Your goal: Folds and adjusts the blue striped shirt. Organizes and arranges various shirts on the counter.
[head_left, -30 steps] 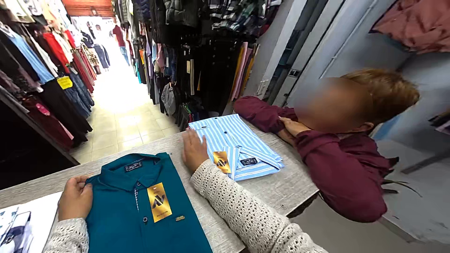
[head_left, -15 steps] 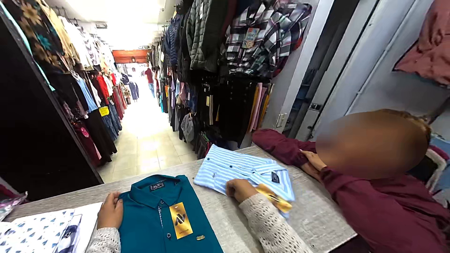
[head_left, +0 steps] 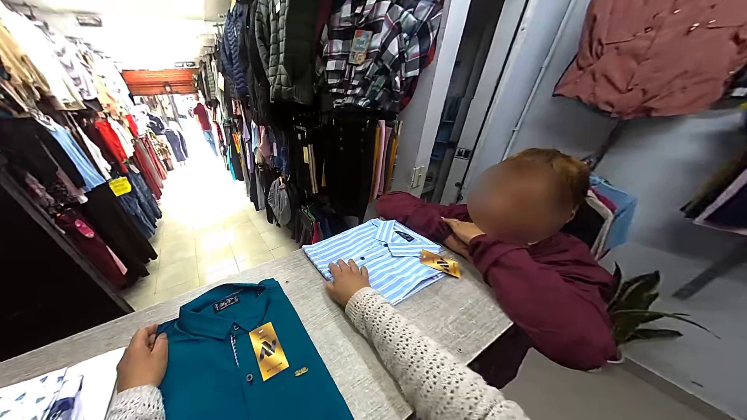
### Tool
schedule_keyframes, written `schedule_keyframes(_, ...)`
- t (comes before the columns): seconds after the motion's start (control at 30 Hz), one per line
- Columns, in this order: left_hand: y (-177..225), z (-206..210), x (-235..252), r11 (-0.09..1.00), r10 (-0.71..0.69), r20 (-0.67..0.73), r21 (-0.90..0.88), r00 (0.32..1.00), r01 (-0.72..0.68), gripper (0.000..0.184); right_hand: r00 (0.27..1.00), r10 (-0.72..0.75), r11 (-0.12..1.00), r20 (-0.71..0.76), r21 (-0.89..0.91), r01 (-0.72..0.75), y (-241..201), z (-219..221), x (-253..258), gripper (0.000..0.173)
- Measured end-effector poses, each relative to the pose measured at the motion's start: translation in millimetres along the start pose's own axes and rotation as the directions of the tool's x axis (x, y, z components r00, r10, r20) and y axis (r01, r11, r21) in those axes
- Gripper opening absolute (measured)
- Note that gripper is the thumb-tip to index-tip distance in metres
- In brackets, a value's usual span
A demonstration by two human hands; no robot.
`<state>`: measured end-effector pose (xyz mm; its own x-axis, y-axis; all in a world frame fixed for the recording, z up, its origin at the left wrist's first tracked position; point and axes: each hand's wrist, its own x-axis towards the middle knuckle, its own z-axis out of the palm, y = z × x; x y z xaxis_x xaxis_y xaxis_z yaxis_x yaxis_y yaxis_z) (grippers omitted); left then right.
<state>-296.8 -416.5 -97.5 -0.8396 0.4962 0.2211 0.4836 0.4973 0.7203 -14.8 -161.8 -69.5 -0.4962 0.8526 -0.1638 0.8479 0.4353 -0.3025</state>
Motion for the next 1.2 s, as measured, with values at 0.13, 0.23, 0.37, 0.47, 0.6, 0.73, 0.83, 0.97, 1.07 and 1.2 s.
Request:
schedule_keyframes(0.13,0,-4,-5,0.999,-0.034,0.024,-0.006,0.999,0.035,0.030,0.975,-0.222,0.974,0.031,-0.029,0.223,25,3,-19,0.047)
schedule_keyframes(0.23,1,-6,-6,0.998,-0.056,0.043,-0.016,0.997,0.057,0.031,0.915,-0.402,0.915,0.003,0.044,0.402,59,4,-52,0.048)
schedule_keyframes(0.37,4,-7,-6,0.996,-0.084,0.081,-0.008,0.993,0.085,0.034,0.924,-0.361,0.927,-0.128,0.055,0.370,111,7,-84,0.049)
schedule_keyframes(0.47,-1,-7,-2,0.995,-0.088,0.103,0.048,0.991,0.083,0.038,0.957,-0.245,0.969,-0.153,-0.043,0.241,138,4,-92,0.043)
schedule_keyframes(0.6,-7,-8,-1,0.992,-0.094,0.088,0.090,0.992,0.086,0.035,0.915,-0.351,0.935,-0.200,-0.026,0.353,106,7,-94,0.022)
schedule_keyframes(0.73,-1,-8,-4,0.986,-0.130,0.097,0.113,0.987,0.119,0.039,0.890,-0.451,0.842,-0.060,0.303,0.447,11,23,-81,0.034)
schedule_keyframes(0.83,4,-13,-7,0.983,-0.163,0.113,0.101,0.980,0.152,0.044,0.943,-0.334,0.811,0.017,0.516,0.278,-40,30,-60,0.038)
schedule_keyframes(0.97,14,-25,-11,0.957,-0.289,0.261,0.042,0.921,0.288,0.053,0.961,-0.241,0.661,0.133,0.748,0.063,-54,31,-48,0.046)
schedule_keyframes(1.07,25,-29,-23,0.912,-0.320,0.438,-0.098,0.840,0.399,0.038,0.936,-0.278,0.682,0.218,0.730,0.032,-43,30,-52,0.037)
schedule_keyframes(1.2,33,-20,-33,0.878,-0.271,0.509,-0.217,0.817,0.427,0.027,0.853,-0.436,0.636,0.288,0.769,0.065,-32,20,-60,0.025)
